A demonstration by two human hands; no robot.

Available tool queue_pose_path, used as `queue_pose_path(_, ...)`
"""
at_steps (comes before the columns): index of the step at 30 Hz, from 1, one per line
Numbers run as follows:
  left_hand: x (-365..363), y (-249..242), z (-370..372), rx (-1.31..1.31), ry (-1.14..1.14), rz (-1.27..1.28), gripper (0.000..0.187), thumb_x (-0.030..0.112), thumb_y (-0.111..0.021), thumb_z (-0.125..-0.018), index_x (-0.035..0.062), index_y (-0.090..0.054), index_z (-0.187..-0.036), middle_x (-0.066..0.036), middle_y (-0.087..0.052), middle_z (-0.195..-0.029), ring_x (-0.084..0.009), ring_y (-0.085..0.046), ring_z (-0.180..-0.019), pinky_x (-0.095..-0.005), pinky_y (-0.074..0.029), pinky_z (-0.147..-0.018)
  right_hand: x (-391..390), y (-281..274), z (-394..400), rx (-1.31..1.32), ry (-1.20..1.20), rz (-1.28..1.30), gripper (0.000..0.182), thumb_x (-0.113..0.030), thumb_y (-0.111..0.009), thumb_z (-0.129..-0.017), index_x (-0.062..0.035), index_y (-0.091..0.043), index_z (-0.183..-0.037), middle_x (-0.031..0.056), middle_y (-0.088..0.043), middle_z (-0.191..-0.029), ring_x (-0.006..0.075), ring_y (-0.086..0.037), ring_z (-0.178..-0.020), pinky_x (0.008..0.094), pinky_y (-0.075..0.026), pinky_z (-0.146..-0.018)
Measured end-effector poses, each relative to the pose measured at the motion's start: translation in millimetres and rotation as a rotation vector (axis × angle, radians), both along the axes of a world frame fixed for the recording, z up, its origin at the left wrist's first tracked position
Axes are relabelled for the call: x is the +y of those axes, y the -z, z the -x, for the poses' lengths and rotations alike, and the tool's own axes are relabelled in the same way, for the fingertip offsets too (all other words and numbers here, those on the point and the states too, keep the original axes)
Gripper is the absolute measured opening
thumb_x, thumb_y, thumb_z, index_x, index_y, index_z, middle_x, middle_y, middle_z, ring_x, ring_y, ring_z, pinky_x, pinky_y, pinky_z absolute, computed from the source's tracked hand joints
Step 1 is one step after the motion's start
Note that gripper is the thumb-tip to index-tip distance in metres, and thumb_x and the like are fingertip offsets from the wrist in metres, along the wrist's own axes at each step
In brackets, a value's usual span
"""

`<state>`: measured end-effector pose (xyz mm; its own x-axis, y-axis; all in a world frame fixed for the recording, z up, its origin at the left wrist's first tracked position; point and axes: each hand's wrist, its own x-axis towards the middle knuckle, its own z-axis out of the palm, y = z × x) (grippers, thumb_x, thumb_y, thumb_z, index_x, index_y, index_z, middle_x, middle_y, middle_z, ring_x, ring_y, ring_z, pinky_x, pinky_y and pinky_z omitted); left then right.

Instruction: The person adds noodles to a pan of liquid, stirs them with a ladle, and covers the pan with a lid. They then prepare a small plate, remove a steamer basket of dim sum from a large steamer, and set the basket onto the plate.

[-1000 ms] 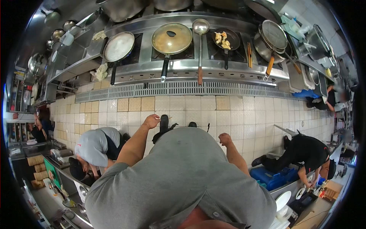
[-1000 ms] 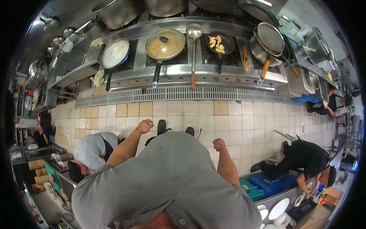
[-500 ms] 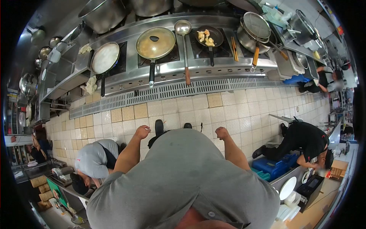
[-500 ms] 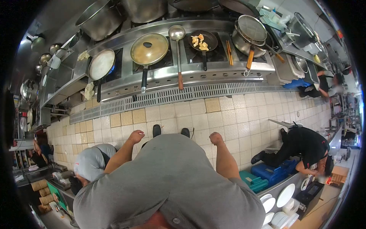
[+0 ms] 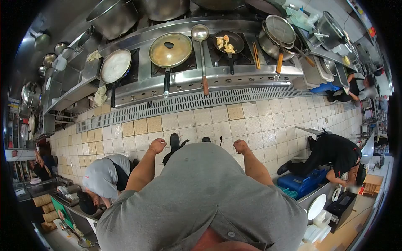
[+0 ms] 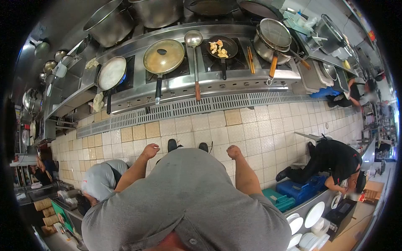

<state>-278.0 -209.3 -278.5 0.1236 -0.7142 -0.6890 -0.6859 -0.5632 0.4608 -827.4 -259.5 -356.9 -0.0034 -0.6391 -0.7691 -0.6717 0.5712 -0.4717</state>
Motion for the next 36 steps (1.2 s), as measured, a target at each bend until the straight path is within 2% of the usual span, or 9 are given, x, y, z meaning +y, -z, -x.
queue_pose_path(2,0,1,1,-0.006,0.027,0.029,0.039,0.035,-0.068,-0.085,0.0048,-0.071,-0.11,-0.02,-0.069,-0.114,-0.033,-0.064,-0.111,-0.0382,-0.05,-0.097,4,61,20,-0.029,-0.226,0.102,0.034,-0.021,-0.059,-0.09,-0.0016,-0.064,-0.117,0.0122,-0.066,-0.079,0.021,-0.064,-0.065,0.0372,-0.053,-0.051)
queue_pose_path(10,13,28,-5,-0.03,0.05,0.079,0.039,0.035,-0.069,-0.084,0.0056,-0.071,-0.11,-0.021,-0.068,-0.116,-0.0348,-0.062,-0.113,-0.0382,-0.048,-0.1,7,1,6,-0.014,-0.062,-0.065,0.035,-0.022,-0.059,-0.09,-0.0012,-0.064,-0.117,0.0129,-0.068,-0.085,0.0222,-0.067,-0.069,0.0381,-0.055,-0.053)
queue_pose_path(16,14,11,1,-0.036,0.038,0.045,0.039,0.035,-0.069,-0.085,0.0061,-0.071,-0.111,-0.02,-0.068,-0.116,-0.0339,-0.062,-0.114,-0.038,-0.048,-0.1,7,111,37,0.006,-0.408,0.147,0.035,-0.023,-0.059,-0.089,-0.0011,-0.065,-0.116,0.0125,-0.068,-0.084,0.022,-0.067,-0.066,0.0373,-0.055,-0.051)
queue_pose_path(20,18,17,-2,-0.051,0.05,0.053,0.04,0.035,-0.068,-0.085,0.0064,-0.07,-0.113,-0.02,-0.068,-0.118,-0.0328,-0.062,-0.114,-0.0379,-0.048,-0.101,-8,19,3,-0.006,-0.156,-0.073,0.035,-0.023,-0.059,-0.089,-0.0016,-0.065,-0.115,0.0117,-0.068,-0.082,0.0218,-0.067,-0.066,0.0369,-0.055,-0.051)
queue_pose_path(30,28,17,-1,-0.039,0.02,0.032,0.04,0.036,-0.067,-0.086,0.0067,-0.07,-0.114,-0.02,-0.067,-0.119,-0.0341,-0.062,-0.115,-0.0386,-0.048,-0.102,-6,19,-2,-0.032,-0.111,-0.018,0.034,-0.024,-0.059,-0.089,-0.0024,-0.066,-0.115,0.0102,-0.067,-0.083,0.0216,-0.066,-0.066,0.0379,-0.056,-0.054)
queue_pose_path(32,29,17,-1,-0.04,0.014,0.008,0.042,0.037,-0.067,-0.086,0.0072,-0.069,-0.115,-0.02,-0.067,-0.12,-0.0342,-0.061,-0.117,-0.0386,-0.047,-0.103,-3,22,-2,-0.008,-0.253,0.126,0.03,-0.021,-0.051,-0.088,0.0028,-0.069,-0.083,0.0189,-0.069,-0.084,0.0292,-0.066,-0.062,0.042,-0.057,-0.059)
queue_pose_path(33,28,17,-1,-0.04,0.013,0.008,0.042,0.037,-0.067,-0.086,0.0072,-0.069,-0.115,-0.02,-0.067,-0.12,-0.0342,-0.061,-0.117,-0.0386,-0.047,-0.103,-4,23,0,-0.008,-0.254,0.126,0.03,-0.021,-0.051,-0.088,0.0028,-0.069,-0.083,0.0189,-0.069,-0.084,0.0292,-0.066,-0.062,0.042,-0.057,-0.059)
queue_pose_path(35,29,20,-2,-0.065,0.038,-0.007,0.043,0.038,-0.066,-0.086,0.0078,-0.069,-0.116,-0.02,-0.066,-0.122,-0.0343,-0.06,-0.118,-0.0392,-0.046,-0.103,-7,13,0,0.008,-0.192,-0.061,0.037,-0.023,-0.058,-0.09,-0.0009,-0.065,-0.118,0.011,-0.067,-0.085,0.0228,-0.067,-0.071,0.0366,-0.056,-0.056)
queue_pose_path(36,30,22,-2,-0.065,0.038,-0.008,0.043,0.038,-0.066,-0.086,0.0078,-0.069,-0.116,-0.02,-0.066,-0.122,-0.0343,-0.06,-0.118,-0.0392,-0.046,-0.103,-8,9,-2,0.008,-0.192,-0.061,0.037,-0.023,-0.058,-0.09,-0.0009,-0.065,-0.118,0.011,-0.067,-0.085,0.0228,-0.067,-0.071,0.0366,-0.056,-0.056)
